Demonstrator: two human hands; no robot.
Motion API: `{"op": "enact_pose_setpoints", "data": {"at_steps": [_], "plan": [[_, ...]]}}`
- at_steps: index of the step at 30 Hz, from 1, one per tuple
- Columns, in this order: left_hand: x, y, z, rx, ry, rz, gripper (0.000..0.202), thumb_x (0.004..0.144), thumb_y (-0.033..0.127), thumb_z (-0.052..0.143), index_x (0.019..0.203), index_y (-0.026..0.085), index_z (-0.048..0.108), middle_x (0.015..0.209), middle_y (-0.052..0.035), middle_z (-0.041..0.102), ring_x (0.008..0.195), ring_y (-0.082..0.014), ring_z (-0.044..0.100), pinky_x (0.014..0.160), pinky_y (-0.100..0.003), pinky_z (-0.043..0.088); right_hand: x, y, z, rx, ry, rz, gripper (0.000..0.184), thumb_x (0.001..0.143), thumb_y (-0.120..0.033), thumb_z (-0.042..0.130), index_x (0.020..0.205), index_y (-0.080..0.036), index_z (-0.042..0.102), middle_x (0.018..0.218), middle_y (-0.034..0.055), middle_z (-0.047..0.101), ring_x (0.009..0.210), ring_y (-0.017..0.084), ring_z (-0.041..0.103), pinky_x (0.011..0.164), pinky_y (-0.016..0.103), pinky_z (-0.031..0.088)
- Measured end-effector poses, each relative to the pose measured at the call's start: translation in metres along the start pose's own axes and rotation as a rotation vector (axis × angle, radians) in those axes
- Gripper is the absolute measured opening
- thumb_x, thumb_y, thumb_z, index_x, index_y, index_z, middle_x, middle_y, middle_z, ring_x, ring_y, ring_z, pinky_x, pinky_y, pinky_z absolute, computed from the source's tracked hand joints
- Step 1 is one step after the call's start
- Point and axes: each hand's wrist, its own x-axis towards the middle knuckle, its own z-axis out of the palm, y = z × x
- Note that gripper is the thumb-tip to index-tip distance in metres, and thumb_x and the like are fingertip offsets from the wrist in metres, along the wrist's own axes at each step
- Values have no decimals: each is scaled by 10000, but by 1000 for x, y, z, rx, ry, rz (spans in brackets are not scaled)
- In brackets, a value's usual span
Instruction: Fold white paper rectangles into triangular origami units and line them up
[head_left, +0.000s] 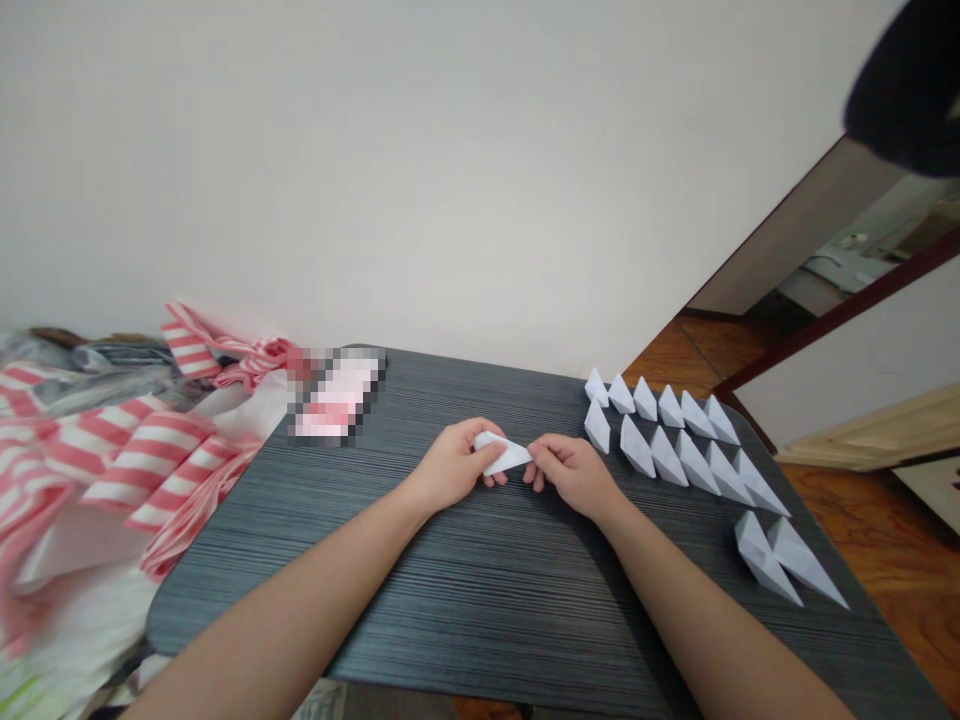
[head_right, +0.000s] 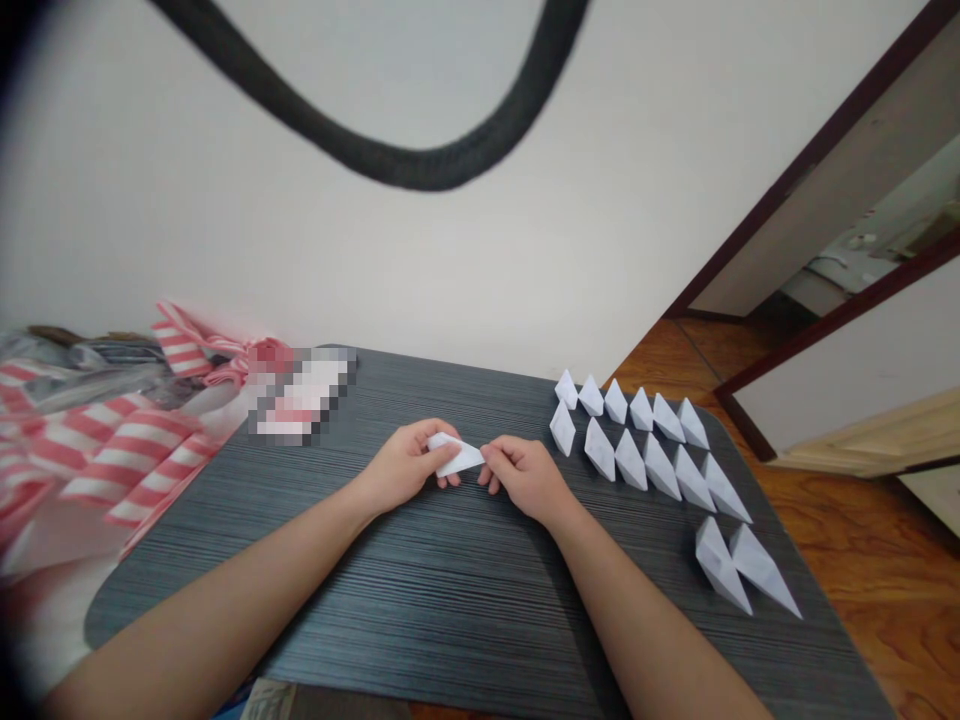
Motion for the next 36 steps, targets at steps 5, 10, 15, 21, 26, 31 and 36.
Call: {"op": "enact_pose_setpoints", "data": {"at_steps": [5,10,15,21,26,31,36], "plan": [[0,1,0,-7,3,7,219,785,310,568,936,152,559,631,-8,632,542,-123,590,534,-233,466,0,2,1,-4,-7,20,308,902,-322,449,693,-161,608,595,12,643,489,109,570,545,236,444],[1,0,-2,15,-8,18,223,785,317,572,933,151,560,642,-10,627,554,-118,579,546,-231,464,0,1,3,-37,-8,6,290,899,-306,458,692,-165,603,586,4,634,486,109,572,545,234,445],[1,-2,-2,48,5,32,213,790,327,563,919,157,563,639,-9,623,560,-124,579,547,-234,462,-1,1,3,-46,-7,-4,309,901,-332,459,696,-163,615,590,6,641,498,111,577,561,236,442],[-2,-1,1,156,53,107,209,810,334,529,929,171,582,678,-12,631,618,-138,594,601,-242,463,2,4,1,100,-20,71,412,925,-409,382,718,-148,624,627,34,667,478,109,565,524,233,422],[-5,1,2,352,101,183,209,835,333,491,928,187,609,707,-15,631,649,-137,578,633,-237,443,2,6,1,114,-36,77,353,908,-390,423,757,-153,637,672,37,683,485,107,557,536,235,434],[-7,6,1,505,124,234,200,849,292,467,936,198,621,718,-7,625,651,-130,558,629,-225,415,3,5,2,111,-42,80,313,898,-367,440,765,-160,634,669,25,679,469,102,541,521,229,427],[-7,8,1,575,142,265,195,845,277,478,968,207,612,782,-4,644,641,-124,555,632,-225,410,3,3,2,53,-35,65,300,904,-333,433,743,-166,623,626,10,653,480,104,545,539,230,428]]}}
